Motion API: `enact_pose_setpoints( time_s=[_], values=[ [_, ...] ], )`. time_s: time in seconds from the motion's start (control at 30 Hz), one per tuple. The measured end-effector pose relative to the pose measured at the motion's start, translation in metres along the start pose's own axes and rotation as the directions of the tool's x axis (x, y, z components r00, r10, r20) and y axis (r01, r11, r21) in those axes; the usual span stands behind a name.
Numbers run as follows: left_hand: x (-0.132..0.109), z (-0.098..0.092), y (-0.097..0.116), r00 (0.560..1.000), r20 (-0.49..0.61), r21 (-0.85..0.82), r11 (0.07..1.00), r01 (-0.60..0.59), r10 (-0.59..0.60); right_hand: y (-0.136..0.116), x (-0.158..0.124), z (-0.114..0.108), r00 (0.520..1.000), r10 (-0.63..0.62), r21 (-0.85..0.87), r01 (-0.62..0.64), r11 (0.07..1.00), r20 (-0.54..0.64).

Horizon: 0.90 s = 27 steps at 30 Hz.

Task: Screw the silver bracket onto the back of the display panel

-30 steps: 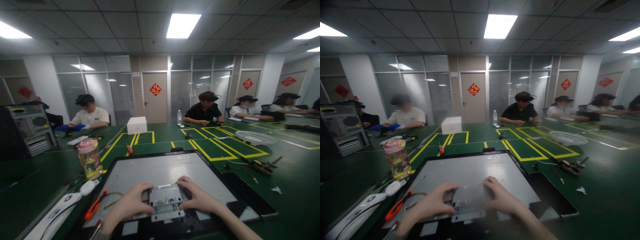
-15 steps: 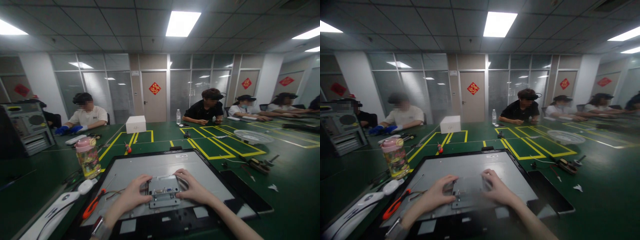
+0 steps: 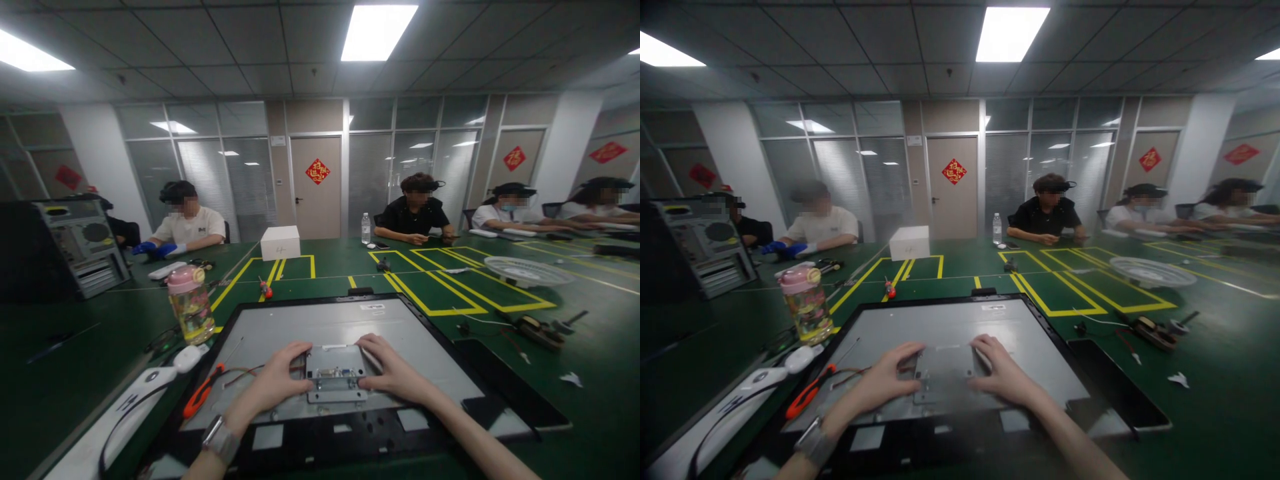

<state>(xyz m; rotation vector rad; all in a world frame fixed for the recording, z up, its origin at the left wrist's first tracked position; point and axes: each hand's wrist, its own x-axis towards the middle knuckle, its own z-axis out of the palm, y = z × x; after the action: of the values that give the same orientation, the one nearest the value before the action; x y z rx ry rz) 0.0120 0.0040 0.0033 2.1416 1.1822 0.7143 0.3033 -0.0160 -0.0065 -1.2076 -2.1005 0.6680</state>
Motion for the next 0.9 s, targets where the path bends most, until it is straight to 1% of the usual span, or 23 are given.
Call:
enact_pose_setpoints(
  time_s=[0.13, 0.23, 0.33, 0.4, 0.5, 0.63, 0.73, 0.9],
  values=[
    [-0.009, -0.005, 0.015, 0.999, -0.005, -0.010, 0.999, -0.053, 0.053, -0.006, -0.003, -0.001, 0.999, -0.032, 0.088, 0.035, 0.996, -0.031],
    [-0.017, -0.005, 0.021, 0.998, 0.030, -0.003, 0.999, -0.051, 0.051, -0.007, -0.007, -0.001, 0.999, -0.034, 0.121, 0.031, 0.992, 0.018],
    [-0.023, -0.002, 0.022, 0.998, 0.056, 0.019, 1.000, -0.009, 0.007, -0.006, -0.009, 0.000, 0.998, -0.014, 0.130, 0.006, 0.992, 0.062],
    [-0.025, 0.000, 0.022, 0.999, 0.051, 0.017, 1.000, 0.003, -0.004, -0.005, -0.010, 0.001, 0.998, -0.017, 0.141, 0.008, 0.990, 0.063],
    [-0.024, 0.002, 0.023, 0.998, 0.057, -0.013, 1.000, -0.016, 0.017, -0.006, -0.011, 0.001, 0.999, -0.030, 0.150, 0.024, 0.988, 0.039],
    [-0.024, 0.002, 0.023, 0.997, 0.052, -0.025, 0.998, -0.054, 0.056, -0.012, -0.013, -0.001, 1.000, -0.013, 0.136, 0.013, 0.991, -0.006],
    [-0.025, 0.003, 0.021, 0.997, 0.054, -0.018, 0.998, -0.060, 0.061, -0.015, -0.014, -0.003, 1.000, -0.004, 0.139, 0.004, 0.990, 0.003],
    [-0.026, 0.002, 0.020, 0.995, 0.083, -0.006, 0.999, -0.046, 0.046, -0.012, -0.015, -0.002, 1.000, -0.013, 0.116, 0.010, 0.993, 0.022]
  ],
)
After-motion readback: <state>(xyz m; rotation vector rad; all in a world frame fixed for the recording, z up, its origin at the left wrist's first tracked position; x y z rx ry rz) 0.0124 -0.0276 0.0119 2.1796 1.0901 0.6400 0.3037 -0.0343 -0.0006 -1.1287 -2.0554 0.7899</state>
